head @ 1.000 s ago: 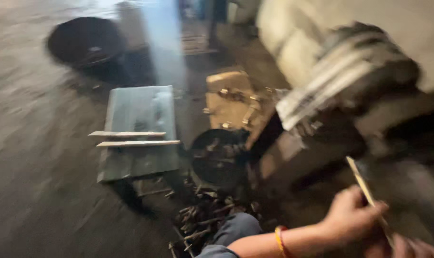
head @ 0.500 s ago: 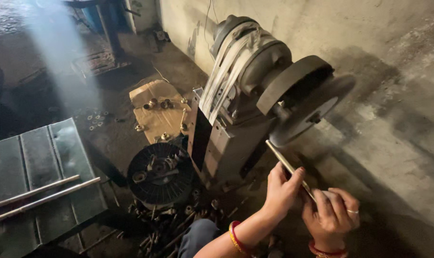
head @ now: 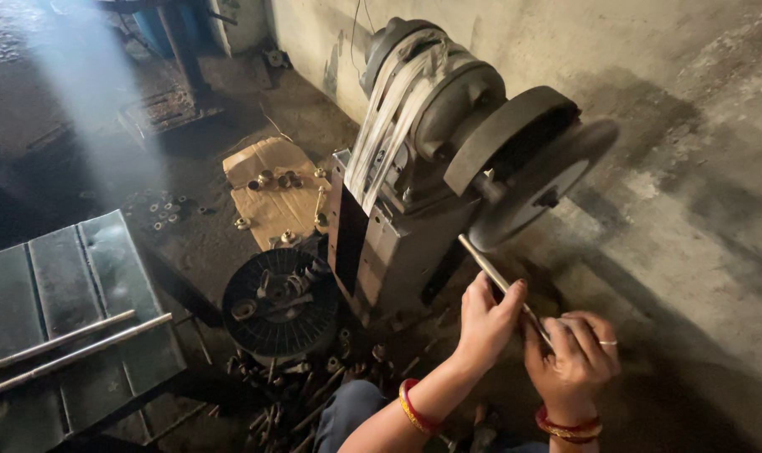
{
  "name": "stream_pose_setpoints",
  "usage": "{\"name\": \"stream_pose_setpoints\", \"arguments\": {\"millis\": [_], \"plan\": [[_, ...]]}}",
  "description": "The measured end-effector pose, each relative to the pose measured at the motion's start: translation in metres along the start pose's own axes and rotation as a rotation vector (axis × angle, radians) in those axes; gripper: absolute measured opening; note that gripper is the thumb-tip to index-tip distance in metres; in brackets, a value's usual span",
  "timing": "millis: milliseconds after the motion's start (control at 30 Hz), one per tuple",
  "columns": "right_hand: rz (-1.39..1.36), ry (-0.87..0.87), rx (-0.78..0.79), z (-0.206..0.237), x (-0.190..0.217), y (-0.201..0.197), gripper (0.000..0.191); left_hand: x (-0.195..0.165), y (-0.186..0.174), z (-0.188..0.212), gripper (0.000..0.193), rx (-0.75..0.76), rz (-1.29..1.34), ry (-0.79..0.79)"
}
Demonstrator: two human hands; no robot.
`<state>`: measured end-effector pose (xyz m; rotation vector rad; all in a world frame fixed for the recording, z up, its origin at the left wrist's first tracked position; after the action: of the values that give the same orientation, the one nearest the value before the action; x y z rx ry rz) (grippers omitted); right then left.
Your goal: The person holds a threaded metal rod against a rotating grinding wheel to smooth its surface. They repeatedly reposition the rod and rotate it while grinding, then place the finished rod on a nearby metal tray and pick up another rod to continue.
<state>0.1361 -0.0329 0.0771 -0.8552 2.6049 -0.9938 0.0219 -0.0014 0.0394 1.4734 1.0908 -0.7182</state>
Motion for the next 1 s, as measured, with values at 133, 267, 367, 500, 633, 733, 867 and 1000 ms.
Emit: {"name": "stream_pose_setpoints", "arguments": {"millis": [133,267,367,500,633,733,867,1000], "plan": [[0.002,0.029,0.061,0.004,0.000,-0.010,0.018,-0.005,0.004,0.007,0.021,0.022,-0.055,-0.032],[-0.014,0.020,0.018,0.001,-0.002,-0.006,0.020,-0.007,0.003,0.006,0.021,0.014,-0.069,-0.035],[-0.024,0.038,0.046,-0.001,-0.004,0.000,0.020,-0.007,-0.001,0.000,0.020,-0.001,-0.082,0.004],[-0.025,0.029,0.034,0.000,-0.004,0.005,0.019,-0.005,-0.002,-0.003,0.018,-0.002,-0.030,0.025],[-0.035,-0.012,-0.007,0.007,-0.008,0.002,0.017,-0.006,0.002,0.002,0.016,0.029,-0.018,0.035],[-0.042,-0.033,-0.026,0.013,-0.012,-0.002,0.017,-0.004,0.004,0.006,0.016,0.059,-0.028,-0.031],[0.006,-0.046,-0.006,0.018,-0.014,-0.006,0.014,0.002,0.008,0.008,0.013,0.114,0.093,-0.013],[0.019,-0.048,-0.023,0.013,-0.012,-0.001,0.014,0.009,0.002,-0.002,0.012,0.131,0.125,-0.047]]}}
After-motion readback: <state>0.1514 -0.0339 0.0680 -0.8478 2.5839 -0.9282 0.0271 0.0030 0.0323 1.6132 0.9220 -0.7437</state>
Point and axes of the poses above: each hand's wrist, its own z-axis away from the middle knuckle, its own y-axis out of the palm, x = y × z, the point moved 1 cm from there along -z, towards the middle knuckle, and after that the axes turned 14 degrees about x, right-handed, at the moved point
